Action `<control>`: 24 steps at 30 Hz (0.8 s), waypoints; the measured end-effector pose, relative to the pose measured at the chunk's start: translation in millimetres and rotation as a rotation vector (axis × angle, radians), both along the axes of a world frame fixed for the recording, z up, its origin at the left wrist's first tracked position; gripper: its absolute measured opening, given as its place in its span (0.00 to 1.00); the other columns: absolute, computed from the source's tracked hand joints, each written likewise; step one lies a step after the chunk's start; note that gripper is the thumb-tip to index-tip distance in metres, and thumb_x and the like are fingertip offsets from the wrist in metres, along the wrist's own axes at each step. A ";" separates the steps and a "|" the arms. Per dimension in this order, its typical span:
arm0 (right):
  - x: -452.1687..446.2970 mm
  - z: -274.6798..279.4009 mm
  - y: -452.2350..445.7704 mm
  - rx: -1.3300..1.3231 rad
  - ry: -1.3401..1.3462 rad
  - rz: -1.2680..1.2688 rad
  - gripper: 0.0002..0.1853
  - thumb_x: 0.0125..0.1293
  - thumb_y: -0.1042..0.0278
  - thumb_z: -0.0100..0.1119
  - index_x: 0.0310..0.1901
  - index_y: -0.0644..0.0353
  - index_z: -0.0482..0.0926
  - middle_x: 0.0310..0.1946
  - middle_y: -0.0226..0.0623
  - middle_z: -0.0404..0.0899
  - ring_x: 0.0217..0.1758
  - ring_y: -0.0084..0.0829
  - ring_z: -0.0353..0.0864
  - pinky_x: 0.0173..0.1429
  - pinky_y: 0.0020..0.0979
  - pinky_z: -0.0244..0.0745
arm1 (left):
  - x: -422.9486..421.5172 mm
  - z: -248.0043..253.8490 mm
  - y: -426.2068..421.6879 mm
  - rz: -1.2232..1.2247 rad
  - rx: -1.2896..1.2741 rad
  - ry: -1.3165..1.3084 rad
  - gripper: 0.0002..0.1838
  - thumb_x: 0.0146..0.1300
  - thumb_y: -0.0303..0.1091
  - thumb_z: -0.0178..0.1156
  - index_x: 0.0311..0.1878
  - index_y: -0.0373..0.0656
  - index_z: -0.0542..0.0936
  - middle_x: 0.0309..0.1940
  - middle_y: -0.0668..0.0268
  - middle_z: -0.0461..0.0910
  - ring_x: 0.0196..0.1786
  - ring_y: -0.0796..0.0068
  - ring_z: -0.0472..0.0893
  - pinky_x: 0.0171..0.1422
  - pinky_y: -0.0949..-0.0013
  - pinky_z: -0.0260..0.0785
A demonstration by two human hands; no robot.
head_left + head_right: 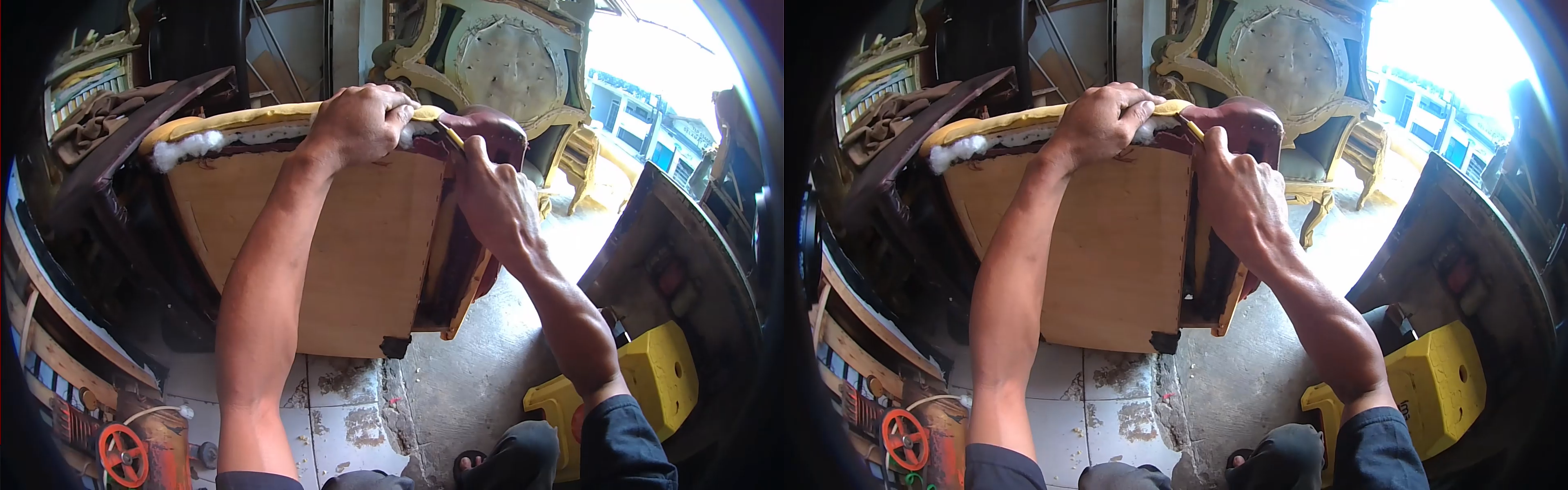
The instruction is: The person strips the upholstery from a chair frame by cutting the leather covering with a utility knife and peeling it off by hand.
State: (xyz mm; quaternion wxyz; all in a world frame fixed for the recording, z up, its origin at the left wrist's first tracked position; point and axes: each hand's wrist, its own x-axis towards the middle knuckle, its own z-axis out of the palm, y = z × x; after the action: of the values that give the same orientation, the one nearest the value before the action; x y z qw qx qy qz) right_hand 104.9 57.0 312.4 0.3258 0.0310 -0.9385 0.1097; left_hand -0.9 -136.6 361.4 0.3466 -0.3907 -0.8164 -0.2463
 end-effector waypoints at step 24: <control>-53.8 31.1 48.4 0.234 0.496 0.507 0.13 0.69 0.63 0.73 0.52 0.57 0.88 0.44 0.40 0.85 0.42 0.47 0.90 0.48 0.42 0.87 | -10.5 -3.1 2.6 0.057 -0.006 0.015 0.18 0.75 0.39 0.57 0.57 0.45 0.90 0.50 0.61 0.90 0.54 0.58 0.87 0.61 0.59 0.77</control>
State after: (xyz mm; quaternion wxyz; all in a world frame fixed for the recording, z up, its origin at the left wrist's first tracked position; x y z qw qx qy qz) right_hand 51.1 105.4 343.6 0.5002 0.3249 -0.7998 0.0680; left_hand -11.5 -134.1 358.2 0.3585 -0.3701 -0.8254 -0.2308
